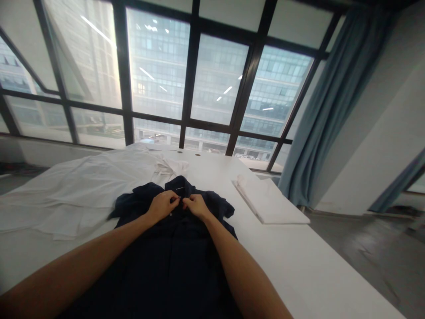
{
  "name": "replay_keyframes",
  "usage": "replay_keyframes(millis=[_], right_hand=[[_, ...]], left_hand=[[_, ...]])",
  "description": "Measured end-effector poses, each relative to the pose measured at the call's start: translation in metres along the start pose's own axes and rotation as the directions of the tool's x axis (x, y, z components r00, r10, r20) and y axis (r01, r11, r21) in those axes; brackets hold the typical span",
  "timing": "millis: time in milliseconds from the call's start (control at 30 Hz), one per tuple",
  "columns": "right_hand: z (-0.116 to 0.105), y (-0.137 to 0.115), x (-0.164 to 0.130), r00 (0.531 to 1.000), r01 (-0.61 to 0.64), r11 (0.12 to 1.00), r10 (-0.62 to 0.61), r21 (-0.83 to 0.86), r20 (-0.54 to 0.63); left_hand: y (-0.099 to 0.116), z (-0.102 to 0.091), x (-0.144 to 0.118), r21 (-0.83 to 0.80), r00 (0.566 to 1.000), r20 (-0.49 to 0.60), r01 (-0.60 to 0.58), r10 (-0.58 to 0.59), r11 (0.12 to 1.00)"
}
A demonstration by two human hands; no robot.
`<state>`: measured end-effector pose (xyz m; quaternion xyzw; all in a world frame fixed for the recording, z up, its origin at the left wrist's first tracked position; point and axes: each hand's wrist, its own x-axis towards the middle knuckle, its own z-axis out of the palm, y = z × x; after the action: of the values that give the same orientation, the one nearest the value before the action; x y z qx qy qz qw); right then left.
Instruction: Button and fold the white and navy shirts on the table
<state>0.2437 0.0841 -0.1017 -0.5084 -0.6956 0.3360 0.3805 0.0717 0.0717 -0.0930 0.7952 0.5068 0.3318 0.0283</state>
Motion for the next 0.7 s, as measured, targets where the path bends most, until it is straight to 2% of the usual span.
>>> replay_keyframes(millis=[100, 200, 267, 333, 367, 433, 467, 533, 600, 700], right_hand=[[0.003, 0.000, 0.001, 1.000, -0.009, 0.995, 0.010, -0.099, 0.003], [0.000, -0.004, 0.001, 0.996, -0.010, 0.953, -0.017, -0.303, -0.086], [-0.010, -0.006, 0.001, 0.988, -0.050, 0.894, -0.022, -0.446, -0.156], [-0.029, -0.005, 0.000, 0.985, -0.072, 0.816, -0.031, -0.573, -0.167], [-0.040, -0.003, 0.000, 0.989, -0.069, 0.779, -0.030, -0.623, -0.147], [-0.062, 0.004, -0.001, 0.995, -0.083, 0.715, 0.016, -0.695, -0.102], [-0.072, 0.009, -0.001, 0.993, -0.117, 0.687, 0.071, -0.718, -0.094], [-0.086, 0.017, -0.002, 0.974, -0.209, 0.633, 0.199, -0.745, -0.105], [-0.093, 0.018, -0.004, 0.953, -0.241, 0.613, 0.294, -0.753, -0.065], [-0.100, 0.000, -0.012, 0.933, -0.187, 0.693, 0.348, -0.696, 0.096]], left_hand=[[-0.002, 0.001, 0.001, -0.069, 1.000, -0.029, 0.009, -0.011, 0.998], [-0.004, 0.001, 0.004, -0.068, 0.998, -0.064, 0.010, -0.014, 0.998], [-0.007, -0.005, 0.007, -0.013, 0.993, -0.108, 0.039, -0.040, 0.999], [-0.014, -0.018, 0.011, 0.100, 0.991, -0.116, 0.078, -0.066, 0.992], [-0.019, -0.026, 0.012, 0.174, 0.992, -0.086, 0.103, -0.089, 0.979], [-0.027, -0.044, 0.013, 0.310, 0.983, 0.067, 0.145, -0.174, 0.940], [-0.030, -0.052, 0.012, 0.353, 0.961, 0.161, 0.157, -0.226, 0.922], [-0.033, -0.065, 0.007, 0.342, 0.910, 0.301, 0.177, -0.286, 0.923], [-0.029, -0.073, 0.001, 0.253, 0.901, 0.333, 0.197, -0.277, 0.947], [-0.022, -0.092, -0.007, 0.160, 0.923, 0.287, 0.218, -0.257, 0.963]])
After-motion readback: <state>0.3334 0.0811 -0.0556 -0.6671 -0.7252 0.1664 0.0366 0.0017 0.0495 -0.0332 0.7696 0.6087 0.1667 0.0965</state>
